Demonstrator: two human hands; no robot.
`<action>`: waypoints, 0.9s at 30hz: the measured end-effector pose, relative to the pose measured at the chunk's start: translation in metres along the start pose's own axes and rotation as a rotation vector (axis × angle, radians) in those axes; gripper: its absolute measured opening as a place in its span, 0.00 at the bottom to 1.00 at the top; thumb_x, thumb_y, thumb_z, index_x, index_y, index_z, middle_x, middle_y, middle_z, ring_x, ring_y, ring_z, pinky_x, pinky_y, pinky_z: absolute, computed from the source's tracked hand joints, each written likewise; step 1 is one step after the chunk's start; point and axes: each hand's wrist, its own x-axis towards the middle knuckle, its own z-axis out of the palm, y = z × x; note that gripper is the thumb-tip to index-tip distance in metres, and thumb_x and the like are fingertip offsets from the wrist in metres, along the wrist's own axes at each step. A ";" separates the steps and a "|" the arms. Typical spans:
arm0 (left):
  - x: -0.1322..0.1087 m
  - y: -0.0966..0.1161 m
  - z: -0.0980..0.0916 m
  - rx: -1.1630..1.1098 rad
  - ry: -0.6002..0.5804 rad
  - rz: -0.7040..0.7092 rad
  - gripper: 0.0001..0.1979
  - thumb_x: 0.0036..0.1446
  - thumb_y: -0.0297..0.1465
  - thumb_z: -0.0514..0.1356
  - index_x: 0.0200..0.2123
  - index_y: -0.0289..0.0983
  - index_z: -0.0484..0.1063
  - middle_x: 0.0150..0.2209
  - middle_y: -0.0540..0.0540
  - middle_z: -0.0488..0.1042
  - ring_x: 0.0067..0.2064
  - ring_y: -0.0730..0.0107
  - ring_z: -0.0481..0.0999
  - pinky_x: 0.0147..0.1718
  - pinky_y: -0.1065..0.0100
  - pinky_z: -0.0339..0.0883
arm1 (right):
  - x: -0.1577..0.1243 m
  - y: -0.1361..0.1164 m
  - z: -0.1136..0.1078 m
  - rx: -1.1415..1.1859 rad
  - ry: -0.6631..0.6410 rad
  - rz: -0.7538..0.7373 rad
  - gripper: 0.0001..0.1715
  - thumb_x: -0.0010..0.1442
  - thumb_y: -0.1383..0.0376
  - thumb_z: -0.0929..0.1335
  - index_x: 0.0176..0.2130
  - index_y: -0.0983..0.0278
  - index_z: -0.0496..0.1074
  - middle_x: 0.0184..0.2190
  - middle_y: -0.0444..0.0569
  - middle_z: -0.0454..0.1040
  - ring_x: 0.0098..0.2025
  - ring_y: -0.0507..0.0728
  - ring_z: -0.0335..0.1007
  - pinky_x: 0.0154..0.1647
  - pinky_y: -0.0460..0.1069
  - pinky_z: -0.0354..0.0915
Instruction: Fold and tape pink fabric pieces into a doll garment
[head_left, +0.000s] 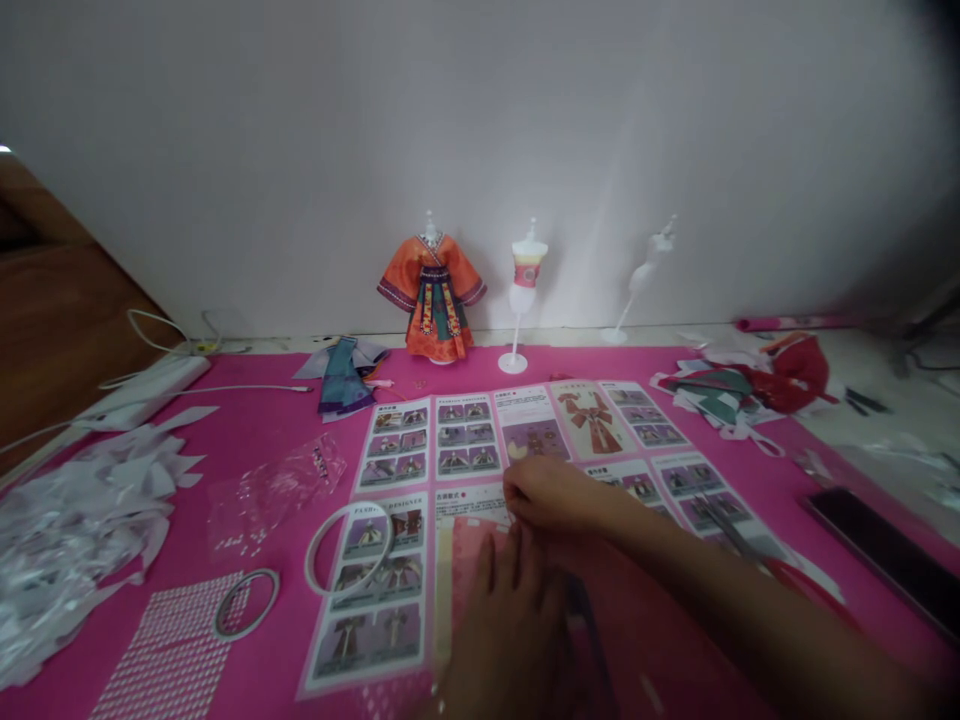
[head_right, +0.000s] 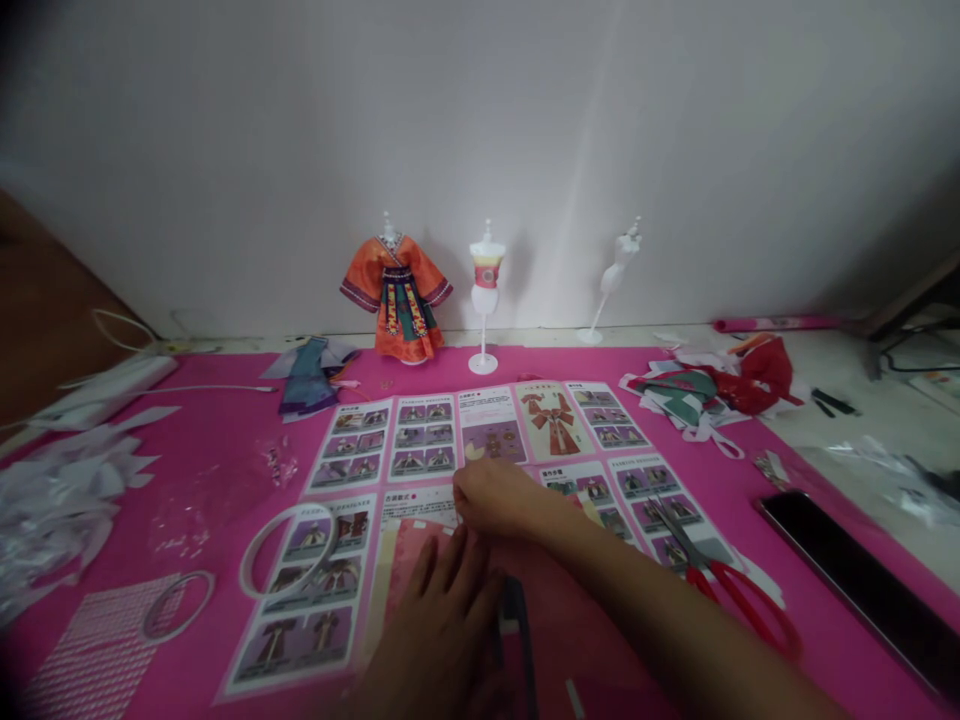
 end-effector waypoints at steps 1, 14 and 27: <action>0.000 0.000 0.000 -0.002 0.003 -0.004 0.30 0.58 0.46 0.53 0.59 0.35 0.63 0.65 0.29 0.53 0.65 0.34 0.49 0.59 0.35 0.47 | 0.000 0.001 0.001 0.009 0.005 0.000 0.12 0.55 0.70 0.62 0.33 0.67 0.75 0.34 0.55 0.78 0.35 0.58 0.72 0.31 0.47 0.56; 0.001 -0.002 0.004 0.018 0.010 -0.002 0.31 0.56 0.47 0.55 0.59 0.36 0.62 0.65 0.31 0.54 0.65 0.34 0.50 0.60 0.36 0.44 | 0.003 0.011 0.007 0.228 0.050 0.020 0.08 0.52 0.70 0.67 0.35 0.64 0.73 0.31 0.46 0.77 0.32 0.52 0.69 0.29 0.43 0.56; 0.002 0.001 -0.006 0.043 -0.051 -0.041 0.34 0.50 0.41 0.62 0.59 0.37 0.62 0.65 0.32 0.55 0.65 0.36 0.52 0.59 0.36 0.47 | 0.007 0.012 0.006 0.295 0.053 0.041 0.06 0.51 0.69 0.70 0.34 0.64 0.75 0.30 0.46 0.77 0.32 0.52 0.70 0.29 0.43 0.57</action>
